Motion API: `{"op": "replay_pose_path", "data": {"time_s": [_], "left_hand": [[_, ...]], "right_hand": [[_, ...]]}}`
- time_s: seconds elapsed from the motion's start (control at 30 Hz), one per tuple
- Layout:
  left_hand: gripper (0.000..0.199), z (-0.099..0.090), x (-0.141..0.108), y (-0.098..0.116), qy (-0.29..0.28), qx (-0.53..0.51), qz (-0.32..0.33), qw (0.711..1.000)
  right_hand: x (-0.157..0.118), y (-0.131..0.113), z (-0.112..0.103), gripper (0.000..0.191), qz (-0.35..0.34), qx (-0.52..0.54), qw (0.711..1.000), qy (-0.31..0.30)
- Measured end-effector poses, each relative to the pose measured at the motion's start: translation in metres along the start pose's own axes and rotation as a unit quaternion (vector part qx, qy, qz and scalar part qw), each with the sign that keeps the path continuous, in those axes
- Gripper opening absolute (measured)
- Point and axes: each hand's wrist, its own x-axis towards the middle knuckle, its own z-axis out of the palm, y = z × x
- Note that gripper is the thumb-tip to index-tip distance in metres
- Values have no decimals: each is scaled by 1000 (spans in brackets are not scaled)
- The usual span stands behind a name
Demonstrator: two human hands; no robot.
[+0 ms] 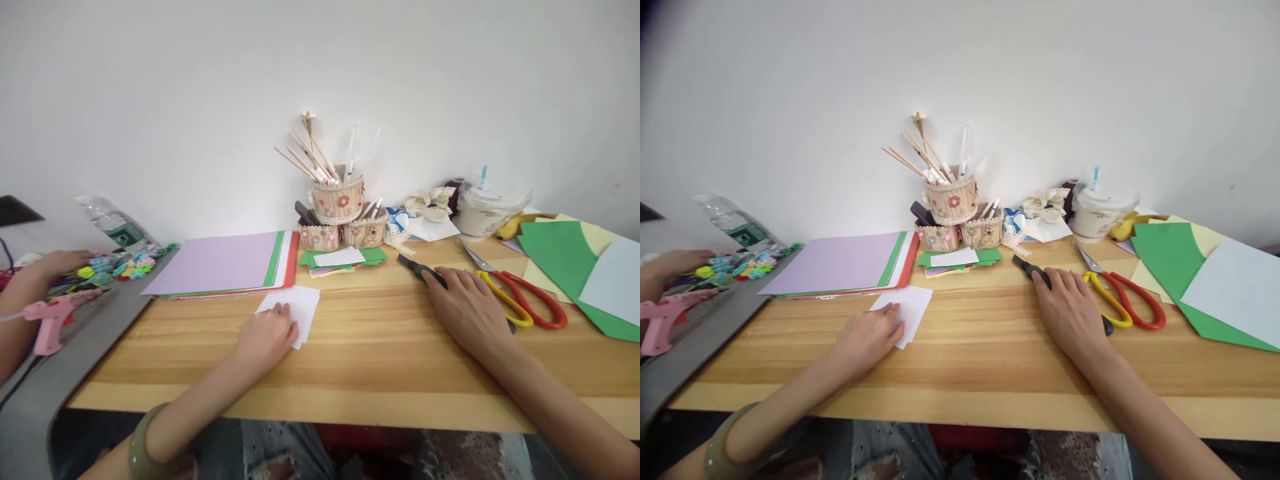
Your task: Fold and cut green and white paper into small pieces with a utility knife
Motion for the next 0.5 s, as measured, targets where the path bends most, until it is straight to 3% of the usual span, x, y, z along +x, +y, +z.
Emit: {"op": "replay_pose_path", "data": {"time_s": [0.23, 0.5], "left_hand": [[42, 1, 2, 2, -13, 27, -6, 1000], [58, 0, -1, 1, 21, 65, -20, 997]], "right_hand": [[0, 0, 1, 36, 2, 13, 1000, 3], [0, -1, -1, 36, 5, 36, 999, 0]]}}
